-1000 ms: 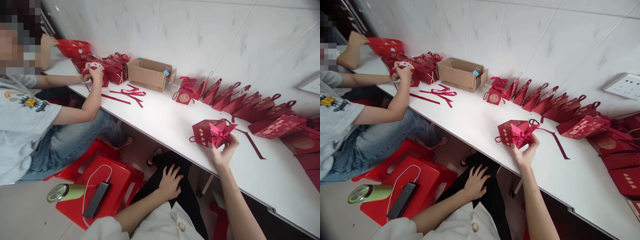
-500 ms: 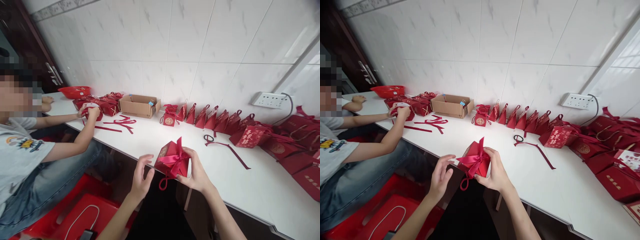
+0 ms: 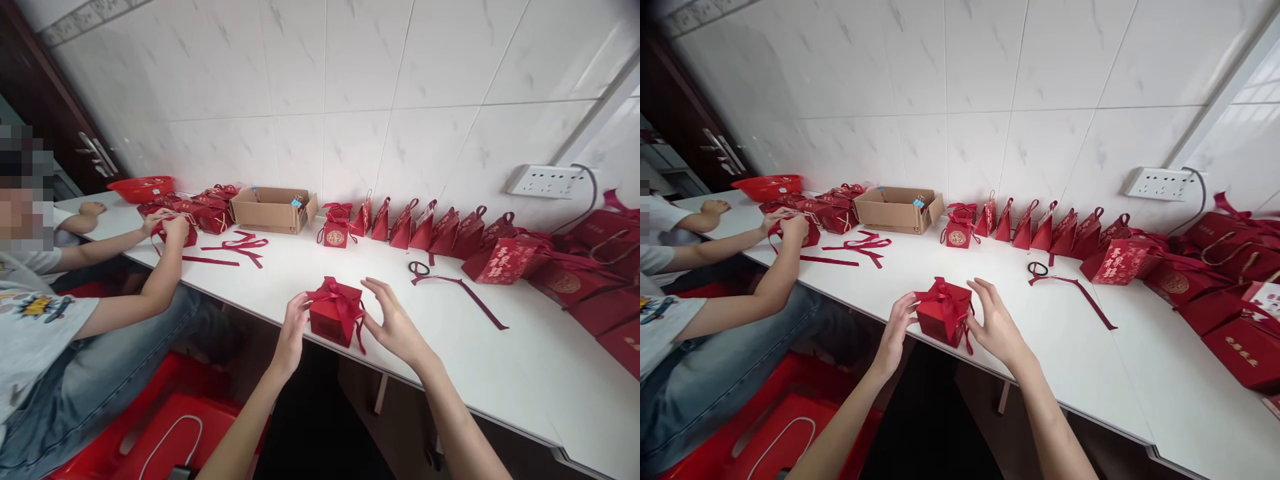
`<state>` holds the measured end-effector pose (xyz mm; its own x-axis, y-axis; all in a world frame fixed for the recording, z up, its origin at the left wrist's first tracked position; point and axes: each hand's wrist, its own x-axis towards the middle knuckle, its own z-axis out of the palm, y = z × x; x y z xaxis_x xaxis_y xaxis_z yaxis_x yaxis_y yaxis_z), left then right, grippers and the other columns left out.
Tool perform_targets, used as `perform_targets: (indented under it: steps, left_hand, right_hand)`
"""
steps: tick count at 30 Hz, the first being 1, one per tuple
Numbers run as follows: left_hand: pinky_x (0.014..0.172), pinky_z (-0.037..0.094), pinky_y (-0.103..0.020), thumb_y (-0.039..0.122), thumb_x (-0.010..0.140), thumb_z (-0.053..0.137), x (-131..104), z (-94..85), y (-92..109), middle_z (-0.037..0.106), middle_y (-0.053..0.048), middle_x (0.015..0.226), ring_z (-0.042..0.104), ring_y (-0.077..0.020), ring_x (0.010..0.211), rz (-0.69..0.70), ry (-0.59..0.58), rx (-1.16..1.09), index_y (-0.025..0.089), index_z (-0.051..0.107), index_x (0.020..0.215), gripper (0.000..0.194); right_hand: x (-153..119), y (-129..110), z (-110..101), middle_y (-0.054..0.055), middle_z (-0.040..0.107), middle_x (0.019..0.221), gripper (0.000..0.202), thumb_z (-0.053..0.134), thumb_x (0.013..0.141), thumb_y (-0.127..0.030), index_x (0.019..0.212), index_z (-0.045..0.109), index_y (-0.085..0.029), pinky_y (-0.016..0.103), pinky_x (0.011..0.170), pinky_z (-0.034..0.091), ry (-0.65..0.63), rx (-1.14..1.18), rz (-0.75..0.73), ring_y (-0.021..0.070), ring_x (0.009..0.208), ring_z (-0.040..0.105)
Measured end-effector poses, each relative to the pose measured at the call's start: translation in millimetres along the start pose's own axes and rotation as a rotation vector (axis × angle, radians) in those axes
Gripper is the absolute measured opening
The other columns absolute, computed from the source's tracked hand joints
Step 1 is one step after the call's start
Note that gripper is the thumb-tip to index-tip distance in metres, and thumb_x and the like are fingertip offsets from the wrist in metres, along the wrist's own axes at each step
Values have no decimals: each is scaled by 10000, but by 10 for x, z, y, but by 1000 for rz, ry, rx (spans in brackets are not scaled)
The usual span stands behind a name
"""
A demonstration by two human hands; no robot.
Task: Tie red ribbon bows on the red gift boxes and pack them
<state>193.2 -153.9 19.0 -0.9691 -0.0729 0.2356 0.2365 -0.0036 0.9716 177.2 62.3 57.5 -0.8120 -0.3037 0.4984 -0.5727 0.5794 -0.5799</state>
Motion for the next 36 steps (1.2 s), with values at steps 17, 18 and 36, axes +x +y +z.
perform_targets:
  steps: [17, 18, 36]
  left_hand:
    - [560, 350, -253, 531, 822, 446, 288, 130, 483, 470, 38, 589, 453, -132, 566, -182, -137, 587, 206, 427, 624, 381]
    - [561, 350, -250, 525, 824, 449, 284, 135, 494, 481, 39, 596, 451, -129, 565, -183, -165, 591, 206, 433, 627, 375]
    - [683, 437, -278, 450, 750, 572, 773, -239, 275, 537, -2, 606, 530, -159, 650, -138, -187, 284, 187, 517, 614, 301]
  right_hand:
    - [-112, -95, 73, 20, 578, 670, 415, 402, 875, -540, 647, 486, -204, 298, 633, 408, 37, 111, 555, 166, 627, 511]
    - [-113, -90, 80, 14, 556, 645, 429, 400, 873, -546, 623, 466, -204, 292, 631, 399, 15, 142, 558, 163, 621, 498]
    - [-188, 271, -433, 10, 509, 621, 334, 540, 804, -415, 561, 496, -191, 290, 631, 397, 260, 535, 567, 150, 640, 474]
